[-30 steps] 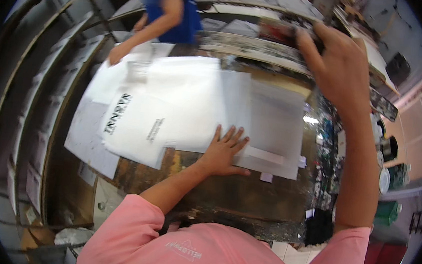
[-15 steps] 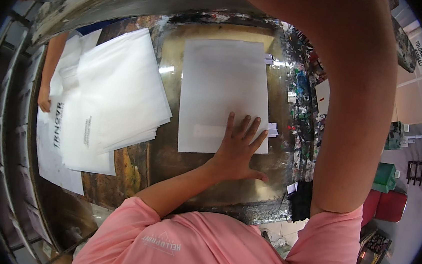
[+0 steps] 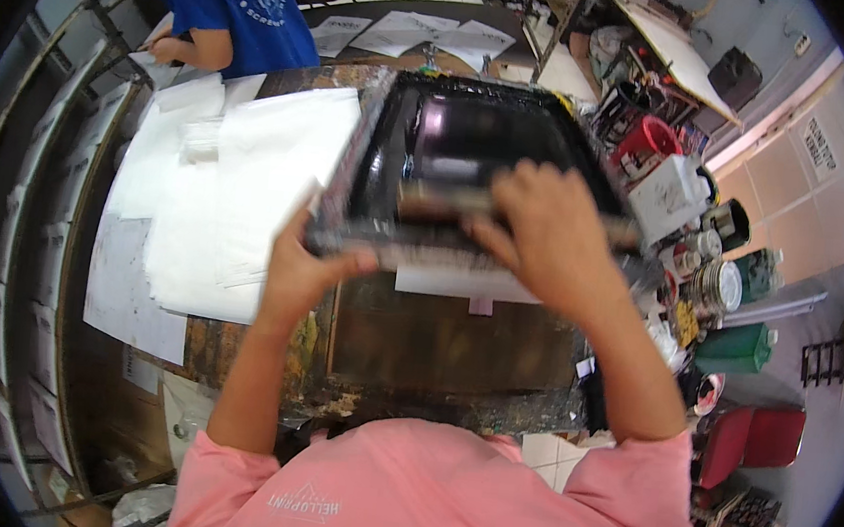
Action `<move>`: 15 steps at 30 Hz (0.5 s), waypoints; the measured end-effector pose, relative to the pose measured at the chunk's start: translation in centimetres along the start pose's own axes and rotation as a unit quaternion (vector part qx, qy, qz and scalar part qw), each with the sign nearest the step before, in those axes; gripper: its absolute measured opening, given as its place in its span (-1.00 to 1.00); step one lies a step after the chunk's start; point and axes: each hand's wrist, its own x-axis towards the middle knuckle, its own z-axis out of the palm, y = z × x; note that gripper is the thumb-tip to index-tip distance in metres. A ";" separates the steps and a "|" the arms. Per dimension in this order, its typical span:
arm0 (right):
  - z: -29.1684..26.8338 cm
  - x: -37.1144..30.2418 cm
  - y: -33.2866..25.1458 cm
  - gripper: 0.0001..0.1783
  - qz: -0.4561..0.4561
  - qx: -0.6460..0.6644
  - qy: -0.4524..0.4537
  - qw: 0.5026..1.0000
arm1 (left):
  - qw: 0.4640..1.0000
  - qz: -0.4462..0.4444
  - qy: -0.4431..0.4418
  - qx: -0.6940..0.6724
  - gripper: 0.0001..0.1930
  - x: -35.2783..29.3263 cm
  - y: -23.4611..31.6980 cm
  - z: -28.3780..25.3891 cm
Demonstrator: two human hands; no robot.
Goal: The person performs screen printing on white paper sheets. They place a sheet under a screen, pull a squeegee across the screen to apply ink, lift the screen, and remove the printed sheet. This process is repeated multiple times.
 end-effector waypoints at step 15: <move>18.2 -3.3 2.6 -0.38 0.051 0.090 -0.017 0.994 | 0.883 0.109 -0.017 0.457 0.31 -5.1 -11.6 0.6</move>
